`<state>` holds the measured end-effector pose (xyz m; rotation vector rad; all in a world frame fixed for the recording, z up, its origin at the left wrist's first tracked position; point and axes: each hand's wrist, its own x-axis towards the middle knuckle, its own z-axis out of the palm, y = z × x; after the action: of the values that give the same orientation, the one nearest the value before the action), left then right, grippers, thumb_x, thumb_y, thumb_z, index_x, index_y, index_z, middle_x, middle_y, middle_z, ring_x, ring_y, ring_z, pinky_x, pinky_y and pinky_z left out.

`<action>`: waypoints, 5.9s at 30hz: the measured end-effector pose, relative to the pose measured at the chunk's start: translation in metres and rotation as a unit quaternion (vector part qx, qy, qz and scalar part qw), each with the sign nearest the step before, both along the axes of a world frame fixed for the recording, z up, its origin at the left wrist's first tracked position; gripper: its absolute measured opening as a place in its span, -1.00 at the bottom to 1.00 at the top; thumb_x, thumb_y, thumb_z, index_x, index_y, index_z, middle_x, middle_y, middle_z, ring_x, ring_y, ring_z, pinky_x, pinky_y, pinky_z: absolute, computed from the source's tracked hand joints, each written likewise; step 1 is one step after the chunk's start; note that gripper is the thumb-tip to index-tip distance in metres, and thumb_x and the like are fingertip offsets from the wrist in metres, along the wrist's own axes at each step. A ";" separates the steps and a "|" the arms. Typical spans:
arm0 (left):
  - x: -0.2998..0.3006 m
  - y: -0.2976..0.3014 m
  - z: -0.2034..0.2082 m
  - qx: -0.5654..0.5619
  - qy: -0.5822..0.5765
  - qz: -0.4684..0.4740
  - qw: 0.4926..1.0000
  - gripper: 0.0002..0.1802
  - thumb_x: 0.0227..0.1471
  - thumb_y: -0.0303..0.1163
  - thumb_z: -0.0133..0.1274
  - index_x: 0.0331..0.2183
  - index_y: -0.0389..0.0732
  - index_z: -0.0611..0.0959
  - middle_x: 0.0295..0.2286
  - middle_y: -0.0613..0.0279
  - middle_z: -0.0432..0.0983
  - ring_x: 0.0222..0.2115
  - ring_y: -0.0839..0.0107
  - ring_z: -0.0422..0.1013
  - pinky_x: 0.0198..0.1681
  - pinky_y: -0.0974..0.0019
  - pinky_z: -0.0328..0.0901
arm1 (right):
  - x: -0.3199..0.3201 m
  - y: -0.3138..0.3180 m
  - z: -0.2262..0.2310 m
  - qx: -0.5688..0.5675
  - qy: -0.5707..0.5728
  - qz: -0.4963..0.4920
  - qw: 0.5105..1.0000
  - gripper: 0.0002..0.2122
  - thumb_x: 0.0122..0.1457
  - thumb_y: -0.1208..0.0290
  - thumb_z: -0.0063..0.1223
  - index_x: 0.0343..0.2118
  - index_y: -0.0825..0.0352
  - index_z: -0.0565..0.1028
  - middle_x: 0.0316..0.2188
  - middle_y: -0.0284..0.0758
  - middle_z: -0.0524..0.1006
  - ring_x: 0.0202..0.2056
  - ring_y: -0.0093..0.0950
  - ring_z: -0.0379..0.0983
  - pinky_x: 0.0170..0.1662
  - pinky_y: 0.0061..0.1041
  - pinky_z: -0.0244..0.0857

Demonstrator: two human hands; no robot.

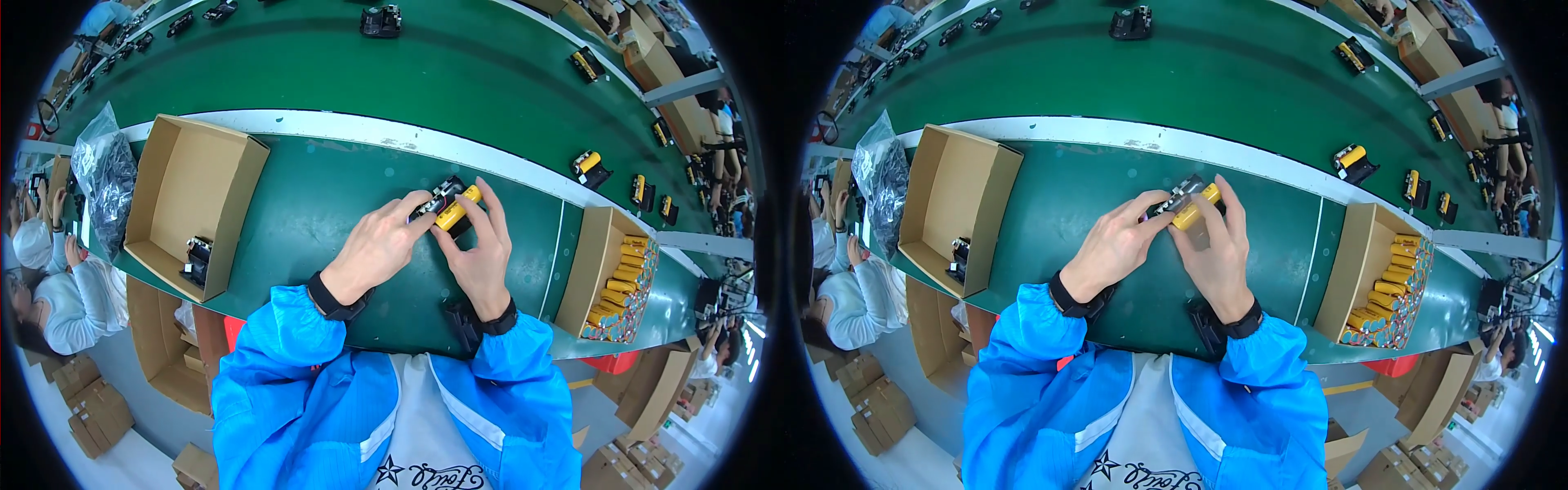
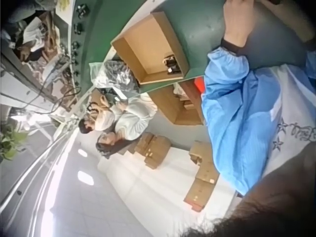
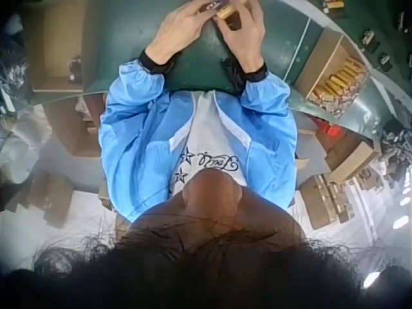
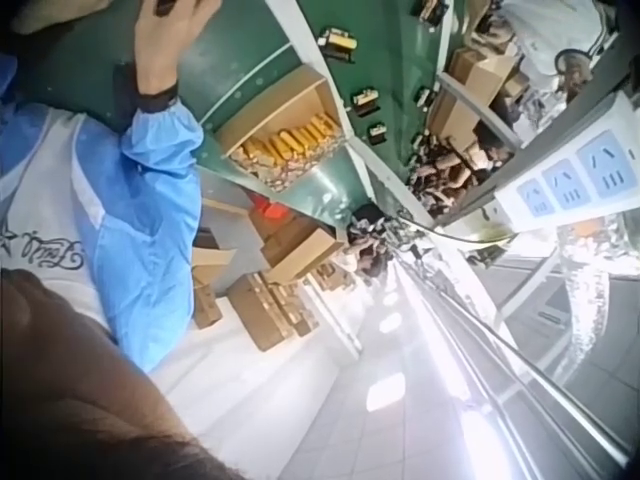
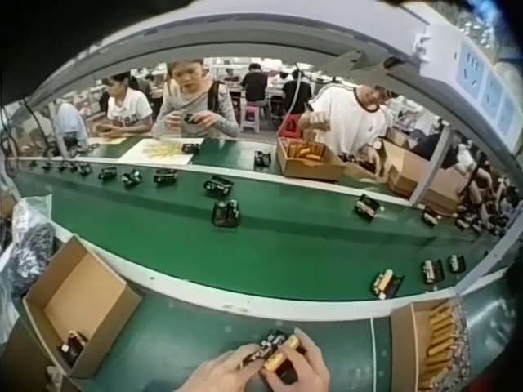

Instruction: Manually assembling small electronic component housings on a conveyor production line.

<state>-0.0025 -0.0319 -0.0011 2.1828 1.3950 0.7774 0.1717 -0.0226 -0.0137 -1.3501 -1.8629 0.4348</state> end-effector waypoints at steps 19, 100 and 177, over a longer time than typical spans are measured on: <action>0.022 0.039 -0.007 -0.092 -0.120 0.071 0.986 -0.65 -0.12 -0.54 0.20 -0.20 -0.35 0.59 -0.32 -0.05 0.57 -0.45 0.10 0.53 -0.40 0.26 0.39 | -0.005 0.008 -0.001 -0.043 -0.050 -0.005 0.998 -0.43 -0.12 0.57 0.32 0.03 0.41 0.35 0.13 -0.03 0.30 0.09 -0.01 0.30 -0.04 -0.18 0.40; 0.037 -0.006 0.064 -0.245 -0.284 -0.146 0.915 -0.83 0.18 -0.52 0.02 -0.20 -0.30 0.66 -0.41 0.19 0.52 -0.38 0.38 0.45 -0.32 0.33 0.31 | 0.079 -0.049 0.070 -0.483 0.429 0.298 0.702 -0.72 0.32 0.57 -0.23 0.03 0.47 0.41 -0.19 -0.18 0.54 -0.24 -0.45 0.47 -0.13 -0.48 0.33; 0.065 0.033 -0.011 -0.012 0.147 -0.009 0.989 -0.59 0.03 -0.26 0.17 -0.24 -0.39 0.45 -0.36 0.00 0.42 -0.30 0.09 0.41 -0.23 0.15 0.36 | 0.064 -0.027 0.026 -0.278 0.137 -0.122 0.943 -0.65 0.01 0.49 0.25 -0.08 0.28 0.51 -0.08 -0.23 0.49 -0.12 -0.25 0.38 -0.10 -0.34 0.28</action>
<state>0.0630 0.0008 -0.0117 2.3599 1.5095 0.4427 0.2353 -0.0492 0.0126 -1.7562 -1.3666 1.0148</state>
